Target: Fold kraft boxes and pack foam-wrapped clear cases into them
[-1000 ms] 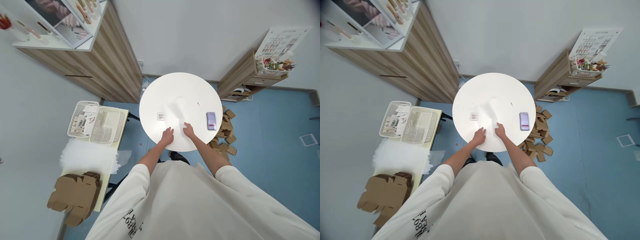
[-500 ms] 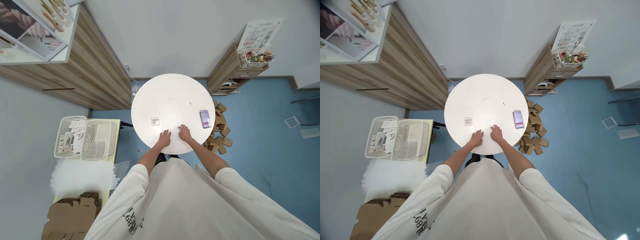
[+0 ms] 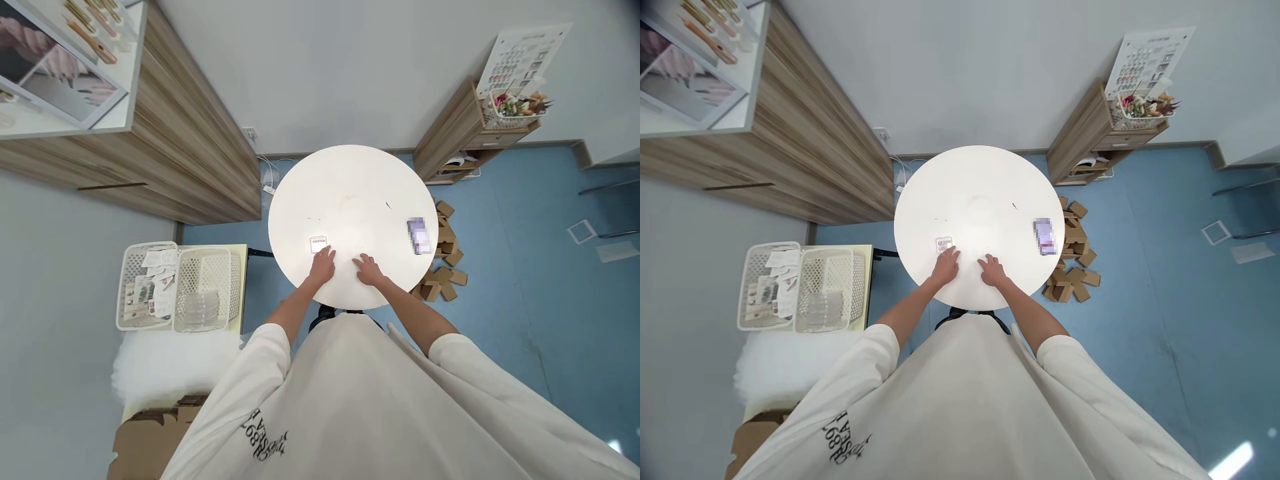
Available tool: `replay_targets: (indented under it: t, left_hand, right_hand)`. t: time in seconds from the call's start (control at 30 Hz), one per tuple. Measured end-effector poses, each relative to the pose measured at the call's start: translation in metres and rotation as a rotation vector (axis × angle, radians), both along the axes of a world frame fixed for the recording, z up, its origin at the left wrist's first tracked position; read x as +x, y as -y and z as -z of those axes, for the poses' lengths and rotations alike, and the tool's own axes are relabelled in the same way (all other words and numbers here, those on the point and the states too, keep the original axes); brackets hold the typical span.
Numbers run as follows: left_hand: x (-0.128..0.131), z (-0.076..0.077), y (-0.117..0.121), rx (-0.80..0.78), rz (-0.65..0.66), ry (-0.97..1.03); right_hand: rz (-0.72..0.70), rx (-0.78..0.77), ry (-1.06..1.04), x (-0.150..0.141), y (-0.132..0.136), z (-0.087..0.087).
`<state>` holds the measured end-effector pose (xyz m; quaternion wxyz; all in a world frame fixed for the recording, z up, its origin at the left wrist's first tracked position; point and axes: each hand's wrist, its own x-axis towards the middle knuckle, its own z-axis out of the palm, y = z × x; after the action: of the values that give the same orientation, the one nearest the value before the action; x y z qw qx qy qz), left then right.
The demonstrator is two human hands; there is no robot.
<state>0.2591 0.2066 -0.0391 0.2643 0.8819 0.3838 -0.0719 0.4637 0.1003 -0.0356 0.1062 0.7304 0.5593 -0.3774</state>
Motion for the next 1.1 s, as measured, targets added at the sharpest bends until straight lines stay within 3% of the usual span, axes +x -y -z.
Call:
replay_targets:
  t: [0.13,0.27,0.4,0.6,0.73,0.83,0.93,1.0,1.1]
  left_hand:
    - [-0.014,-0.003,-0.038,0.053,-0.123,-0.031]
    - [-0.018,0.004,-0.061,0.063,-0.087,-0.054]
    - [-0.013,0.013,-0.068,0.052,-0.051,-0.049]
    - [-0.011,0.015,-0.069,0.062,-0.052,-0.045]
    - [-0.001,-0.002,-0.071,0.026,-0.205,-0.018]
    - [0.019,-0.022,-0.064,-0.03,-0.324,0.132]
    - [0.048,-0.037,-0.048,-0.181,-0.333,0.255]
    - [0.066,-0.039,-0.034,-0.286,-0.294,0.272]
    - [0.086,-0.029,-0.018,-0.392,-0.236,0.226]
  right_hand:
    - [0.024,0.005,-0.012,-0.002,0.0,0.001]
    - [0.022,-0.005,0.0,-0.003,-0.004,0.002]
    - [-0.016,-0.018,0.047,-0.006,-0.009,0.001]
    - [-0.069,-0.059,0.087,-0.015,-0.016,0.001]
    - [-0.041,-0.08,0.071,-0.024,-0.022,0.003]
    - [-0.034,-0.115,0.102,-0.034,-0.029,0.004]
    - [-0.054,-0.149,0.169,-0.044,-0.033,0.006]
    - [-0.062,-0.139,0.177,-0.049,-0.032,0.008]
    - [-0.058,-0.107,0.153,-0.048,-0.024,0.008]
